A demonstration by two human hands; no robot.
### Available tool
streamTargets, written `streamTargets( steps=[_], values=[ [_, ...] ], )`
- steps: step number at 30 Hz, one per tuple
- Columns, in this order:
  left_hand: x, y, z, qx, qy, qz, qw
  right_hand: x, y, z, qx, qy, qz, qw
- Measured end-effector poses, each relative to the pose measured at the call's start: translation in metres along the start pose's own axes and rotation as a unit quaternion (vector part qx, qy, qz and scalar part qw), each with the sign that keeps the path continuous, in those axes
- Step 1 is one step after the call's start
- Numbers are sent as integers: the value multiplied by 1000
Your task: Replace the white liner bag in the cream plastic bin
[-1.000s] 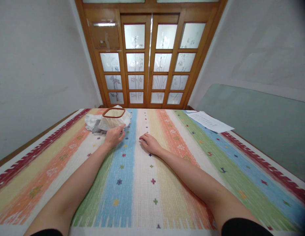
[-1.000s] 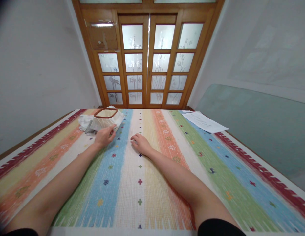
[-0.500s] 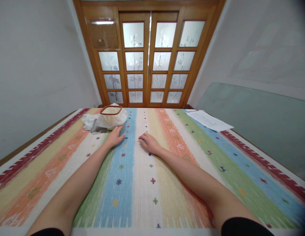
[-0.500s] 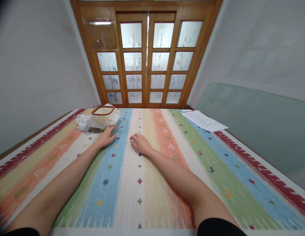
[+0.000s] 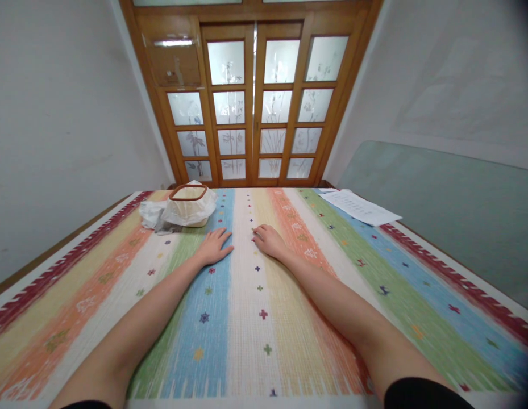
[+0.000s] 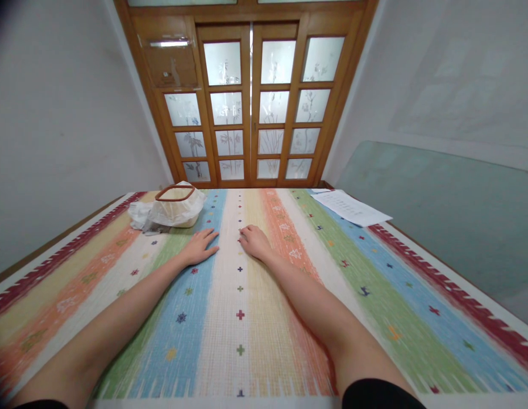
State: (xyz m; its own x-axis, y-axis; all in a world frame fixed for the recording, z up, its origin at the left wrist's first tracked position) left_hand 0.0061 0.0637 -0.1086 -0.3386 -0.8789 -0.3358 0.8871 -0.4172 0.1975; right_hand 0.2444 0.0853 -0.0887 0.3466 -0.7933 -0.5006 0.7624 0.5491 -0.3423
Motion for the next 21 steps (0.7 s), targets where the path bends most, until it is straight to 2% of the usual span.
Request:
streamTargets(
  steps=[4, 8, 14, 21],
  values=[
    [-15, 11, -10, -23, -33, 14, 999, 1, 17, -5, 16, -38, 17, 999],
    [-31, 20, -20, -29, -42, 20, 999, 5, 19, -11, 38, -66, 10, 997],
    [-37, 34, -27, -28, -48, -6, 998, 8, 14, -6, 19, -49, 59, 997],
    [-37, 40, -23, -22, -40, 1, 999, 7, 15, -7, 28, -40, 52, 997]
  ],
)
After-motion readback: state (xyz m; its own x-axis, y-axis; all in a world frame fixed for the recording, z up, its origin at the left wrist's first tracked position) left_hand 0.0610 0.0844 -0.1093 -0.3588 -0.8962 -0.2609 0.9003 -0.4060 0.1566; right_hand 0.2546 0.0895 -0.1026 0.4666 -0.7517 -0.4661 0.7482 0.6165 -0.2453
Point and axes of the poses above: each hand's wrist, its own x-axis away from the middle knuckle, its own z-axis out of the back of the hand, y = z × x, the point moved 6 cm from there along -x, towards the middle knuckle, and after that the axes turned 10 degrees about y, right-handed, at the moved point
